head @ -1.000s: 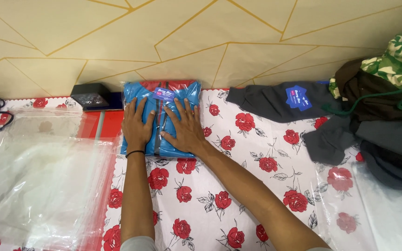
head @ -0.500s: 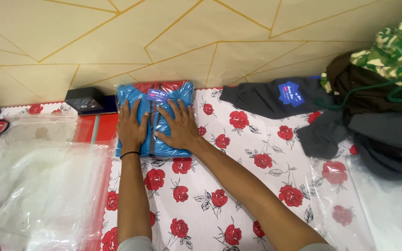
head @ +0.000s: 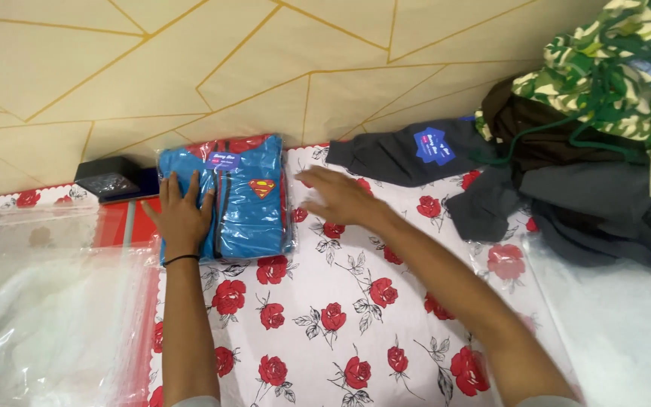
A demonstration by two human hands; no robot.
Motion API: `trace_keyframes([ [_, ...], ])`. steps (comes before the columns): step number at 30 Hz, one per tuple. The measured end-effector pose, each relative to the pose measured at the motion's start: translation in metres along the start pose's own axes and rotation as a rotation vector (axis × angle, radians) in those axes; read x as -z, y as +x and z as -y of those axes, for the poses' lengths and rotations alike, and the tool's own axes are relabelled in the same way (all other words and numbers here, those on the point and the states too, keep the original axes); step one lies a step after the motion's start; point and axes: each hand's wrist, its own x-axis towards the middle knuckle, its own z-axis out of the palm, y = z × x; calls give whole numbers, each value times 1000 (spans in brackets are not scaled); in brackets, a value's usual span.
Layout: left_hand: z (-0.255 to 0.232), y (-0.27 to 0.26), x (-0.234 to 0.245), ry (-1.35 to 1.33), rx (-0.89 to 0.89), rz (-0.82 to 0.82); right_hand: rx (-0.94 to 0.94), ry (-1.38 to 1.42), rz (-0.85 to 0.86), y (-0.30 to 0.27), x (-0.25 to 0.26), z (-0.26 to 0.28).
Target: Folding various garments like hoodies and camouflage pants and placing them into clear plastic bags for retail or shipping.
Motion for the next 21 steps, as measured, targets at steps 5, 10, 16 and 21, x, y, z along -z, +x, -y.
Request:
trace_keyframes([
  [5,-26,30,-9,65,-44,11,-99,-114,-90,-69,92,-5],
  [10,-136,57,42,-279,-246,-61,-162,-306,-248,-141,164,-7],
  [16,-271,82,44,-539,-359,8,-273,-535,-582,-220,235,-36],
  [21,-371,97,99,-742,-523,41,-309,-695,-749,-265,297,-50],
])
